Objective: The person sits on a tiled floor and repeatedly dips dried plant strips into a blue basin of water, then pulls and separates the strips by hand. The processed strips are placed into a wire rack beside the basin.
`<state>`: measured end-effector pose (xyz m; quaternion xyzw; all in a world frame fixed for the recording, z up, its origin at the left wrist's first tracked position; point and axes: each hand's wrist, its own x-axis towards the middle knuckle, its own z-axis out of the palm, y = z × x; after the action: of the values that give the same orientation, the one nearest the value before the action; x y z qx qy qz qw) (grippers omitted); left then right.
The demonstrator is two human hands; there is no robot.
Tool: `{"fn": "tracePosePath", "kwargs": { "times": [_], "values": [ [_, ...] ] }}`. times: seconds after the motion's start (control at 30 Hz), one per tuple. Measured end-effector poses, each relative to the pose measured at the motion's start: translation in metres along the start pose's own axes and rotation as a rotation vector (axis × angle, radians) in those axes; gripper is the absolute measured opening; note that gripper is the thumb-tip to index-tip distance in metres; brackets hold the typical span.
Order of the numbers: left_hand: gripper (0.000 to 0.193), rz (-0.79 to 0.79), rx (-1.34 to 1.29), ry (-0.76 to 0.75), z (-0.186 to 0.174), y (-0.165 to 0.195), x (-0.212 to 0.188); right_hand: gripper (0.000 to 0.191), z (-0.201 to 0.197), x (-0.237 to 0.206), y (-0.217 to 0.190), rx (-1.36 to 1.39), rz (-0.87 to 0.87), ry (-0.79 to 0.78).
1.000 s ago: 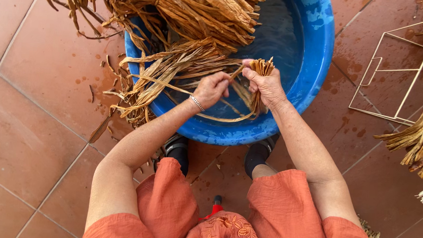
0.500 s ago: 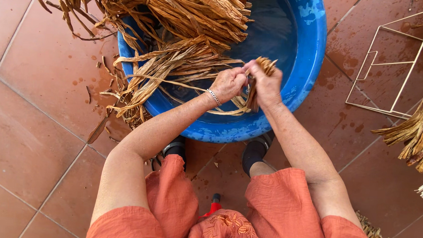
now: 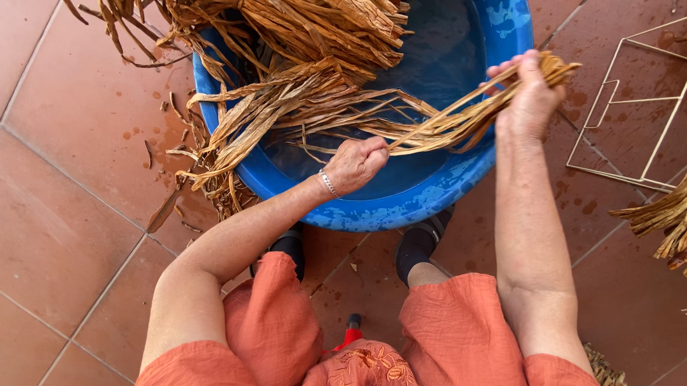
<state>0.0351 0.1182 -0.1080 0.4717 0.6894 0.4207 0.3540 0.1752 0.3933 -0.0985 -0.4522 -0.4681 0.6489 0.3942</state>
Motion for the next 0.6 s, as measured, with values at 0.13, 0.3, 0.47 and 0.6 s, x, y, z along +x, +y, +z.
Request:
{"fn": "tracePosePath", "kwargs": {
  "times": [0.13,0.3,0.47,0.6],
  "values": [
    [0.018,-0.025,0.049,-0.023,-0.005,-0.015,-0.027,0.019,-0.03,0.021,-0.01,0.144,0.03,0.112],
    [0.015,-0.014,0.161,-0.046,-0.015,-0.056,-0.053,0.02,-0.044,0.027,-0.02,0.246,0.037,0.17],
    [0.017,-0.222,0.503,-0.121,-0.022,-0.1,-0.067,0.021,-0.021,0.02,-0.027,0.118,-0.079,0.114],
    [0.034,-0.163,1.006,-0.298,-0.018,-0.111,-0.064,0.012,0.024,-0.02,0.026,-0.403,-0.33,-0.226]
  ]
}}
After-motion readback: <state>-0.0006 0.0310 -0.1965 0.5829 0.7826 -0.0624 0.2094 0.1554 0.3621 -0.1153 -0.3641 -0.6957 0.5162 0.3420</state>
